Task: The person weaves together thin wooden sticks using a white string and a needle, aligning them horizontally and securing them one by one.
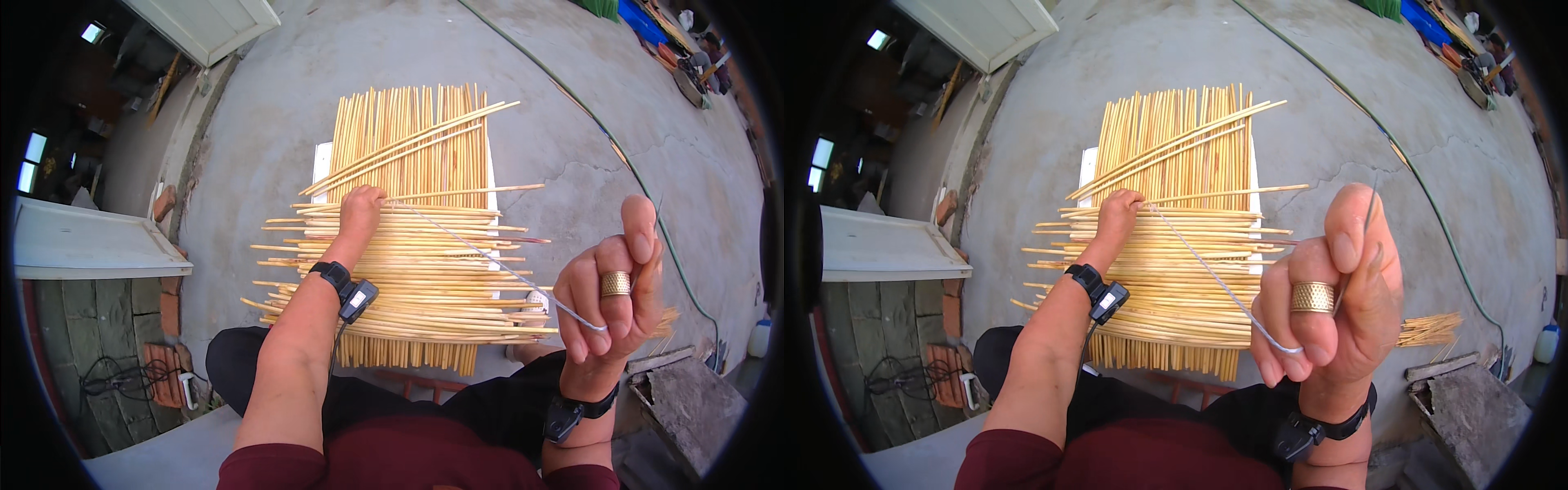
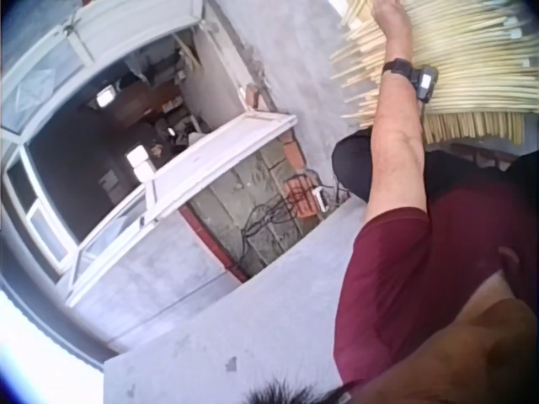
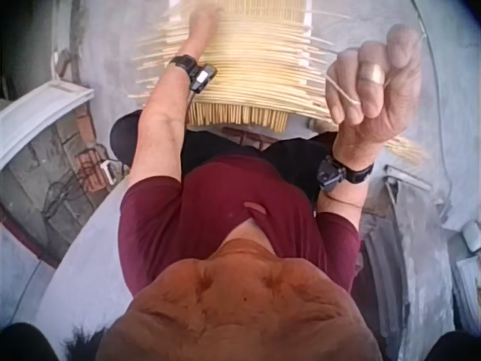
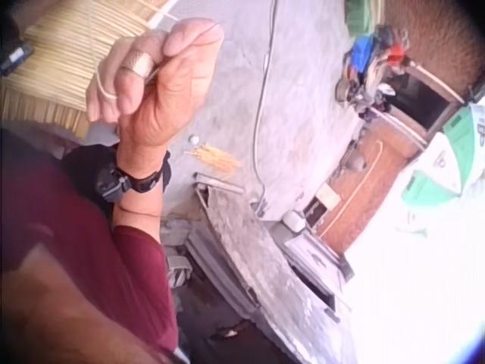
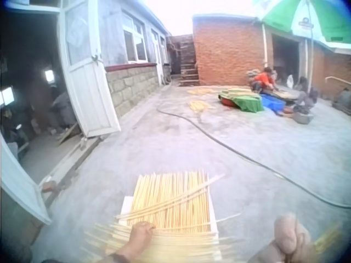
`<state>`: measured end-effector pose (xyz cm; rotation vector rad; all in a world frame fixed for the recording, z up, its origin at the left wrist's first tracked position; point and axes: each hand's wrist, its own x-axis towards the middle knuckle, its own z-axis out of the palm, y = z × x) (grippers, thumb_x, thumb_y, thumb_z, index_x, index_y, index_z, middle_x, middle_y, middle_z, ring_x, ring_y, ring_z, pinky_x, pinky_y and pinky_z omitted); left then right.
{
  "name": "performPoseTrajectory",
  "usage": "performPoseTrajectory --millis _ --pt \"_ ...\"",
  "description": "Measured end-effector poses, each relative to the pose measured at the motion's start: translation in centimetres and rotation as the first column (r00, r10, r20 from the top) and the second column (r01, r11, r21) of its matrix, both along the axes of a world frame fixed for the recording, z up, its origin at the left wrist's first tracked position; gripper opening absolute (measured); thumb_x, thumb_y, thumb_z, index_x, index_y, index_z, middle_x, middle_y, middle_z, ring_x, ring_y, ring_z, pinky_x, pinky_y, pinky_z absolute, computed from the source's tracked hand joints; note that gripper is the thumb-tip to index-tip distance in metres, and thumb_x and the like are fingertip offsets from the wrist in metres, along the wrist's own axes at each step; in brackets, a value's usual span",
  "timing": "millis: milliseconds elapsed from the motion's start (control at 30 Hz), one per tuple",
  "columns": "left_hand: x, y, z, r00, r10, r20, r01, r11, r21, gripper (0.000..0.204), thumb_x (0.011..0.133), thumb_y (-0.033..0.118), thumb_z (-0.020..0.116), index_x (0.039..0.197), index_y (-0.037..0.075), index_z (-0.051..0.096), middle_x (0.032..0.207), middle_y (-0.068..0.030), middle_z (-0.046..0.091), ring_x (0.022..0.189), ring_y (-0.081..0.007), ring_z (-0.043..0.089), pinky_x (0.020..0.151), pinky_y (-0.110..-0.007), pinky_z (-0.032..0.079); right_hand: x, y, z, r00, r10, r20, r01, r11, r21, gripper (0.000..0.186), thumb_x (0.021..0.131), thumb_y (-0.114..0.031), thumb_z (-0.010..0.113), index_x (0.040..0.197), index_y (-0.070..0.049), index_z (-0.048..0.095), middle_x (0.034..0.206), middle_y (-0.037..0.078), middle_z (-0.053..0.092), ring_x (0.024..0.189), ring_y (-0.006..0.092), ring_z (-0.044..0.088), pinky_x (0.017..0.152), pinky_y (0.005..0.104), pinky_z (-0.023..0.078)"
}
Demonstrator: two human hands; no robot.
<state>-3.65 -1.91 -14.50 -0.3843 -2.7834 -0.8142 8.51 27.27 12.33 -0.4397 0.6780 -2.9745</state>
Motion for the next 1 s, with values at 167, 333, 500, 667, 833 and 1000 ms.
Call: performPoseTrajectory --millis 167,333,500,667,833,1000 --pt "-1.5 -0.3 -2.0 0.998 0.026 0.061 -0.025 1.000 -0.011 0.004 0.076 0.007 0.068 0.080 0.007 0.068 0.079 -0.0090 0.064 0.082 -0.0291 0.060 0.075 -0.041 0.047 -1.1 1.7 0.0 0.994 -0.005 -0.109 -0.018 0.979 -0.203 0.007 0.102 -0.008 0.034 0.095 -0.005 0.036 0.052 0.009 0.049 0.040 0.0206 0.055 0.032 0.0340 0.052" --pt "-2.3 -0.8 -3.2 0.993 0.015 0.116 -0.013 1.000 -0.018 0.002 0.076 0.007 0.068 0.078 0.008 0.069 0.079 -0.0076 0.064 0.083 -0.0276 0.059 0.077 -0.041 0.045 -2.2 2.9 -0.3 0.991 -0.004 -0.132 -0.024 0.978 -0.209 0.004 0.099 0.000 0.035 0.095 -0.002 0.036 0.056 0.010 0.047 0.040 0.0209 0.056 0.031 0.0346 0.053" --pt "-2.7 -0.9 -3.8 0.994 0.012 0.107 -0.009 1.000 -0.028 0.002 0.076 0.009 0.068 0.076 0.010 0.069 0.078 -0.0055 0.063 0.085 -0.0266 0.057 0.078 -0.040 0.043 -3.1 2.9 -0.3 0.994 0.016 -0.105 -0.042 0.970 -0.241 0.007 0.096 0.004 0.037 0.091 -0.001 0.036 0.054 0.009 0.041 0.038 0.0206 0.053 0.029 0.0321 0.051" --pt "-2.6 -0.8 -4.1 0.987 0.055 0.154 -0.044 0.997 -0.070 0.002 0.074 0.011 0.069 0.073 0.013 0.069 0.080 -0.0036 0.060 0.089 -0.0266 0.054 0.080 -0.042 0.040 -3.3 2.6 -0.1 0.998 -0.045 -0.042 0.028 0.937 -0.348 0.008 0.096 0.003 0.037 0.089 -0.002 0.036 0.056 0.009 0.041 0.037 0.0197 0.051 0.029 0.0317 0.050" --pt "-2.5 -1.2 -4.3 0.985 0.041 0.168 -0.027 0.996 -0.084 0.003 0.073 0.010 0.069 0.072 0.013 0.069 0.081 -0.0038 0.060 0.088 -0.0274 0.054 0.079 -0.043 0.041 -3.5 3.3 0.0 0.986 -0.157 0.051 0.164 0.896 -0.413 0.008 0.091 0.003 0.044 0.092 -0.002 0.039 0.057 0.008 0.043 0.039 0.0207 0.050 0.036 0.0340 0.055" --pt "-2.2 -1.0 -4.5 0.990 0.002 0.143 0.005 0.999 -0.053 0.005 0.072 0.008 0.070 0.070 0.013 0.069 0.078 -0.0053 0.060 0.085 -0.0296 0.054 0.076 -0.044 0.044 -3.4 4.6 -0.3 0.976 -0.214 0.049 0.214 0.879 -0.426 0.004 0.094 -0.002 0.045 0.091 -0.004 0.043 0.058 0.007 0.043 0.041 0.0176 0.050 0.044 0.0311 0.058"
